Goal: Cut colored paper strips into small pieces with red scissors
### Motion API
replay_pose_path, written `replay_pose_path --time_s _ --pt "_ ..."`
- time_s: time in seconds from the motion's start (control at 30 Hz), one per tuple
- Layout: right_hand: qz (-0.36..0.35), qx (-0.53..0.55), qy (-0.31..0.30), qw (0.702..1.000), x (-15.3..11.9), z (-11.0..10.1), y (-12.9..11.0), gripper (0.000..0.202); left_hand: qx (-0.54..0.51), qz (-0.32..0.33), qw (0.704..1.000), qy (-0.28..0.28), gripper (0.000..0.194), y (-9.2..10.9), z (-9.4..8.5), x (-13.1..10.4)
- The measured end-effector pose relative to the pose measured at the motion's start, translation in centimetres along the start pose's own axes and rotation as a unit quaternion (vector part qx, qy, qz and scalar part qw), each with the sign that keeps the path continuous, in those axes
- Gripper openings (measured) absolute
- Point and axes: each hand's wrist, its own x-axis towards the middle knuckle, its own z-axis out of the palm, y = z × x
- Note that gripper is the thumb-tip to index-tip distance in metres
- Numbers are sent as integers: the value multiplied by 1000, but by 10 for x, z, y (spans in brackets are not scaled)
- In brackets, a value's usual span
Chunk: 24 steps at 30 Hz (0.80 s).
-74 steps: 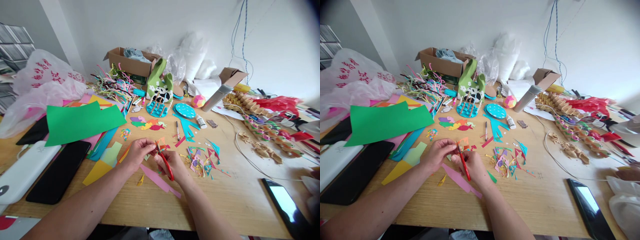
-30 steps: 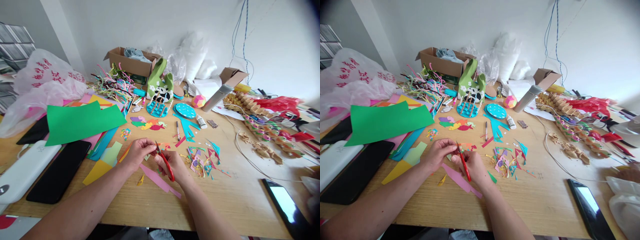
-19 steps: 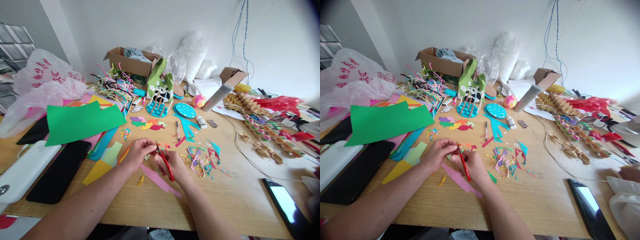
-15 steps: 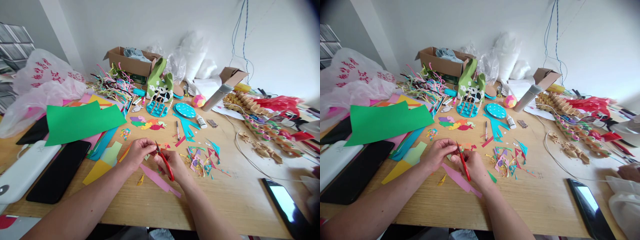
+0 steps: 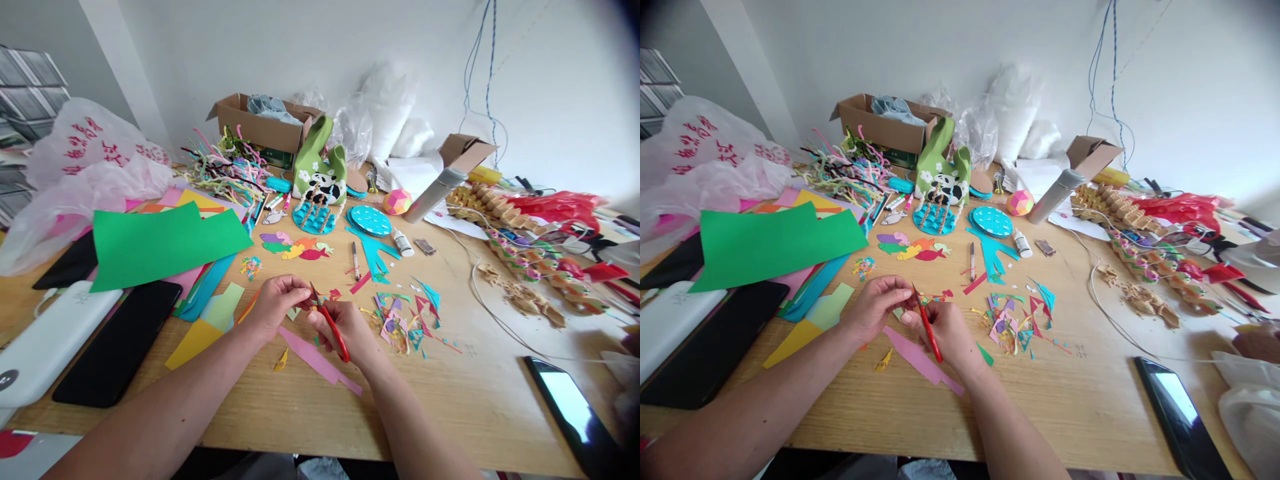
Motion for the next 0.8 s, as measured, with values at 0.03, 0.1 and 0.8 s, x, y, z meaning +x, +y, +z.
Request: replay_pose_path --time_s 0.03,0.1,0.8 --pt "2 3 1 1000 0 0 -1 46 -1 0 1000 -2 12 0 0 0" --pt "5 6 2 1000 0 0 -1 47 -2 -2 1000 -8 12 0 1 0" --pt "3 -27 -12 1000 -1 -3 -4 50 13 -8 1000 -8 9 2 0 0"
